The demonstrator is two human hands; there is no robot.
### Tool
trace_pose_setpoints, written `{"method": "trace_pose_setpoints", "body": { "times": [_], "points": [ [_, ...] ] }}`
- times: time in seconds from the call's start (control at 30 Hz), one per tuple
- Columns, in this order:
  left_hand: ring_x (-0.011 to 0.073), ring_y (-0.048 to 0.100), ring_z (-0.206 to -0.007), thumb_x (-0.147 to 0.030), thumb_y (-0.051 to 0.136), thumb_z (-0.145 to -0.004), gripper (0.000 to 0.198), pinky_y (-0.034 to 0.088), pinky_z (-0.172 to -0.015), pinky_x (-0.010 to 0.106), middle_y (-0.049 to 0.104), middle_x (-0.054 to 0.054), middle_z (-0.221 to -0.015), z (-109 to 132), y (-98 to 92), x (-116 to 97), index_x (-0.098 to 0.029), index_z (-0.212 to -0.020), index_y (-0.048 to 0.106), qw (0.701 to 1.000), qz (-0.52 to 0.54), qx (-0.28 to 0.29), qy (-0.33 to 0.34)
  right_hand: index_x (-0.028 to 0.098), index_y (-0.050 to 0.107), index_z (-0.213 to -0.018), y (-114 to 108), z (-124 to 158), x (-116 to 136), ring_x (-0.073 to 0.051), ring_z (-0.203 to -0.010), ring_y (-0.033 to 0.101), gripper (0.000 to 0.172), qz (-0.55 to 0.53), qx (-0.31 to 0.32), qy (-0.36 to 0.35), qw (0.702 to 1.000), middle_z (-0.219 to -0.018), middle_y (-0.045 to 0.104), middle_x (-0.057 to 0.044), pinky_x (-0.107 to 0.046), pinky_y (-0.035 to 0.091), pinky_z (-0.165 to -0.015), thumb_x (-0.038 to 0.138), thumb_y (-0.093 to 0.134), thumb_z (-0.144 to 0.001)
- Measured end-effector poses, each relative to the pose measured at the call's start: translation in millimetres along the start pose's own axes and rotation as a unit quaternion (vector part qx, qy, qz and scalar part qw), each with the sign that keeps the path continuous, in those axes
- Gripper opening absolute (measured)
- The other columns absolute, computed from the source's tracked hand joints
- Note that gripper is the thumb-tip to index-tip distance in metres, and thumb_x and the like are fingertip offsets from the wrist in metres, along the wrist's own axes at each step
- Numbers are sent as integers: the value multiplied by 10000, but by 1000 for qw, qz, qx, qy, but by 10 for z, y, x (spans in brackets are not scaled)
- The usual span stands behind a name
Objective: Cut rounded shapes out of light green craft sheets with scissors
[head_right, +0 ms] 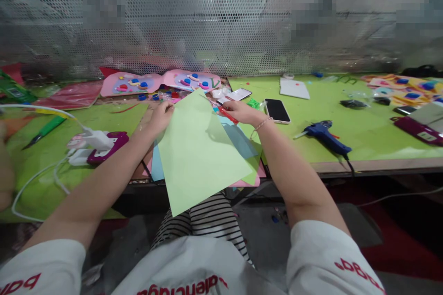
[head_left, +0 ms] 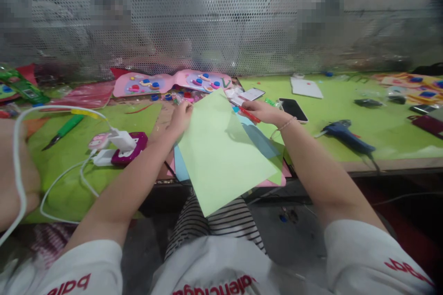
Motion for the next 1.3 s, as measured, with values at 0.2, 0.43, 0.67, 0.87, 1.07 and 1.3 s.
{"method": "trace_pose_setpoints", "body": {
  "times": [0.2, 0.43, 0.67, 0.87, 1.07, 1.3],
  "points": [
    [212, 549, -778, -163, 497, -835, 106, 397, -753, 308, 611, 55, -818, -6, 7, 21, -217, -764, 553, 1000, -9, 4, 9, 195, 459, -725, 23, 1, 12, -138, -544, 480, 479, -41, 11, 9, 999, -580, 487, 4, -266, 350, -540, 656, 518, -843],
    [214, 547, -801, -175, 512, -832, 96, 404, -783, 306, 608, 49, -818, -11, 9, 34, -225, -771, 567, 1000, -4, 3, 9, 193, 453, -707, 1, 22, 58, -129, -522, 484, 448, -49, 3, 36, 998, -576, 491, 2, -273, 381, -559, 603, 542, -864],
    [200, 554, -812, -178, 485, -854, 96, 413, -769, 296, 620, 47, -840, -9, 5, 14, -214, -782, 537, 1000, -28, 8, 13, 184, 480, -749, -18, 35, 101, -123, -546, 490, 338, -20, 3, 63, 998, -604, 493, 6, -259, 368, -574, 480, 527, -906],
    [196, 571, -819, -170, 458, -842, 90, 418, -750, 299, 630, 49, -851, -13, 25, -6, -201, -788, 523, 998, -56, 32, 22, 173, 501, -775, -42, 33, 99, -130, -620, 453, 370, 31, -9, 8, 999, -688, 497, -9, -256, 318, -574, 521, 488, -903],
    [193, 574, -812, -182, 461, -836, 81, 422, -746, 301, 637, 45, -855, -12, 37, -9, -205, -796, 528, 997, -62, 37, 26, 178, 467, -736, -36, 43, 152, -130, -633, 440, 364, 22, 2, 30, 999, -680, 473, -5, -252, 315, -575, 495, 475, -913],
    [196, 578, -824, -181, 473, -830, 87, 435, -773, 308, 647, 49, -850, -13, 27, -37, -207, -778, 537, 997, -73, 35, 20, 179, 466, -758, -44, 43, 128, -127, -607, 430, 367, 33, 17, 35, 999, -663, 465, -1, -253, 302, -568, 515, 481, -904]
  ]
}}
Point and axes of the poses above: each hand's wrist, its own z-axis away from the middle knuckle, its own y-axis out of the palm, x = y × z, the point moved 4 cm from there along -z, towards the middle knuckle
